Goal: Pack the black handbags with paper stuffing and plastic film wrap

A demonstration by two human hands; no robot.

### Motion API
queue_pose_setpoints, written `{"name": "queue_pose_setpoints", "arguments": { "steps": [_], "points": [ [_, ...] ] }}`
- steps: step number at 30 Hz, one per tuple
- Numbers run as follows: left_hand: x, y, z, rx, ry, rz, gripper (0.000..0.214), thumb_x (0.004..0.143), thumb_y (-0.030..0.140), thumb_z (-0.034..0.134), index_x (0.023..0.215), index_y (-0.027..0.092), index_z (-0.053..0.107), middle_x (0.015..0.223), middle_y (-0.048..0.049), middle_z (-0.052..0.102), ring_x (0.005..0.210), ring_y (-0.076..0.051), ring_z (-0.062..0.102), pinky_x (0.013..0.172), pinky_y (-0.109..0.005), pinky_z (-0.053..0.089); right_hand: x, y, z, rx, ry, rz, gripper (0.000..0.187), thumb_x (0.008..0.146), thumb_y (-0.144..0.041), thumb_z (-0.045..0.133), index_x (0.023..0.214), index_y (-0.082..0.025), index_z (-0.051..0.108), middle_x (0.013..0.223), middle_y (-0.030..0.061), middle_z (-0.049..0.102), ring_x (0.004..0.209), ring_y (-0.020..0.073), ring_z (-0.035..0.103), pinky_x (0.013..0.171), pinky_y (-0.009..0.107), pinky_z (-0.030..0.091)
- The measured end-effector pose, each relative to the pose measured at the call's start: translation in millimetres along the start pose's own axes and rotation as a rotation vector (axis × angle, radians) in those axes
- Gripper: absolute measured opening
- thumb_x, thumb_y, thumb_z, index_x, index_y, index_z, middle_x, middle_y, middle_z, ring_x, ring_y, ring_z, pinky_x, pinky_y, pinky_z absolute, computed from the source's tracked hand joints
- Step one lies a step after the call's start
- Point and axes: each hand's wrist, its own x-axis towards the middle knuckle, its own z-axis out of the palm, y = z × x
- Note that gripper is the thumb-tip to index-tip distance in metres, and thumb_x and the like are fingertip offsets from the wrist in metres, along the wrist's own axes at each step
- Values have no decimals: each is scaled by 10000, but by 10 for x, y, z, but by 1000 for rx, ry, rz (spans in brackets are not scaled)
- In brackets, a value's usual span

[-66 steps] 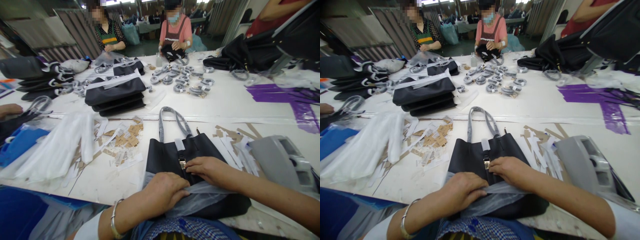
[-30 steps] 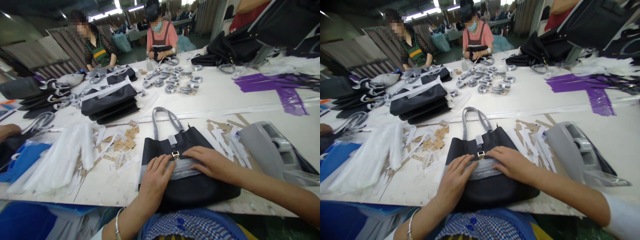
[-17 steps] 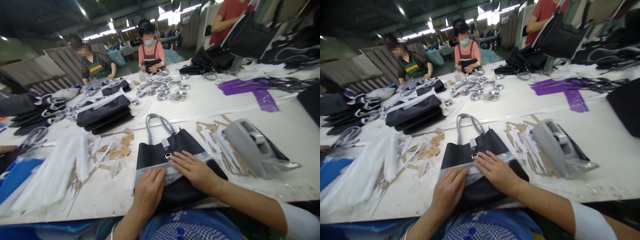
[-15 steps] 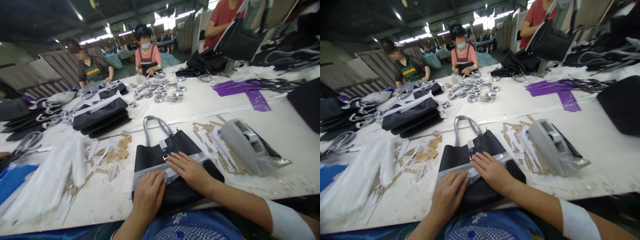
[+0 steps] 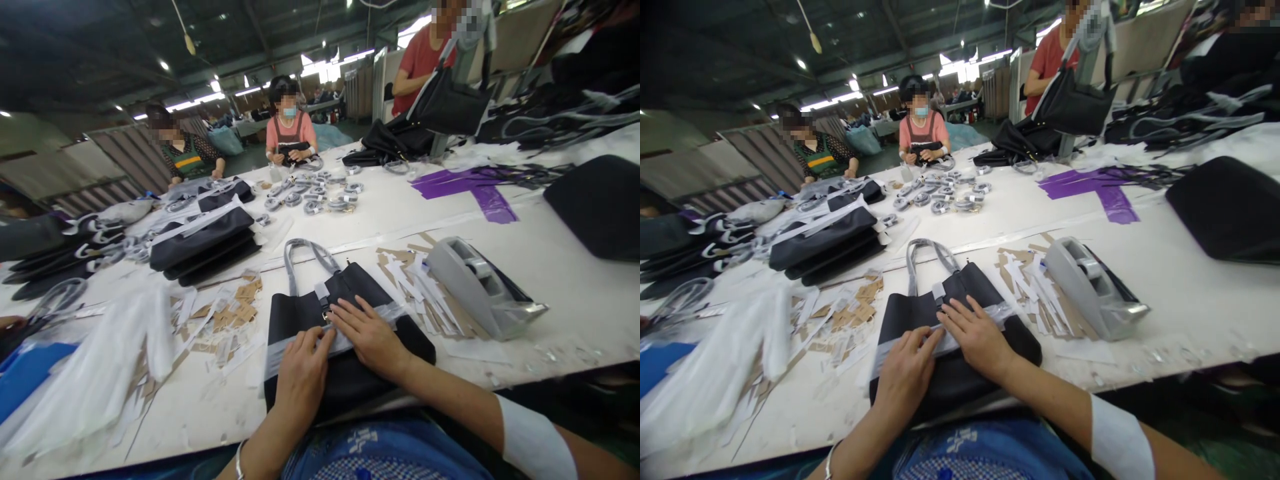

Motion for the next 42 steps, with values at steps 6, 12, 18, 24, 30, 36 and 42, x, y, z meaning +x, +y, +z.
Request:
{"name": "queue_pose_setpoints", "arguments": {
  "steps": [6, 12, 18, 24, 30, 36, 42],
  "points": [
    [-42, -221, 124, 67, 138, 150, 425, 910, 30, 468, 1264, 235, 584, 1021, -60, 628, 847, -195, 547, 779, -345, 522, -209, -193, -148, 12, 15, -47, 561, 922, -104, 434, 1479, -124, 371, 1539, 92, 387, 1454, 260, 261, 1194, 505, 251],
    [-52, -224, 117, 46, -134, 149, 509, 893, 19, 464, 1321, 278, 555, 1100, -69, 624, 889, -204, 569, 790, -363, 549, -577, -167, -140, 62, 6, -29, 479, 958, -309, 519, 1401, -131, 493, 1449, 99, 514, 1370, 272, 420, 1122, 462, 386],
    [-165, -99, 8, -82, -169, 21, 429, 929, 189, 510, 1346, 284, 540, 1235, -88, 582, 1072, -229, 568, 937, -417, 521, -678, -106, -152, 73, 76, 4, 490, 954, -329, 532, 1404, -139, 489, 1446, 99, 517, 1378, 275, 407, 1146, 494, 329],
    [-228, 109, 134, 50, -18, -86, 405, 949, 319, 521, 1350, 270, 544, 1323, -103, 568, 1184, -275, 557, 963, -473, 513, -743, 9, -196, 21, 90, 69, 502, 937, -399, 558, 1358, -126, 539, 1406, 114, 556, 1359, 299, 431, 1143, 527, 318],
    [-74, 274, 203, 57, 20, 70, 428, 983, 269, 446, 1406, 204, 470, 1437, -89, 524, 1313, -233, 494, 1073, -438, 455, -748, 60, -235, 8, 94, 28, 503, 928, -385, 572, 1362, -133, 541, 1416, 115, 544, 1363, 293, 428, 1134, 506, 350],
    [6, 239, 457, 116, -69, 233, 585, 980, 382, 451, 1503, 170, 295, 1566, -98, 327, 1435, -260, 328, 1109, -479, 415, -808, 33, -252, 23, 114, 22, 368, 942, -277, 550, 1287, -162, 605, 1336, 87, 621, 1301, 261, 509, 1128, 480, 378],
    [-40, 205, 567, 116, -13, 242, 587, 964, 375, 484, 1506, 239, 305, 1593, -82, 266, 1450, -279, 295, 1112, -504, 398, -1191, 433, -859, -151, 317, 354, 384, 919, -191, 546, 1293, -266, 595, 1325, 48, 626, 1314, 264, 497, 1161, 515, 324]
  ]
}}
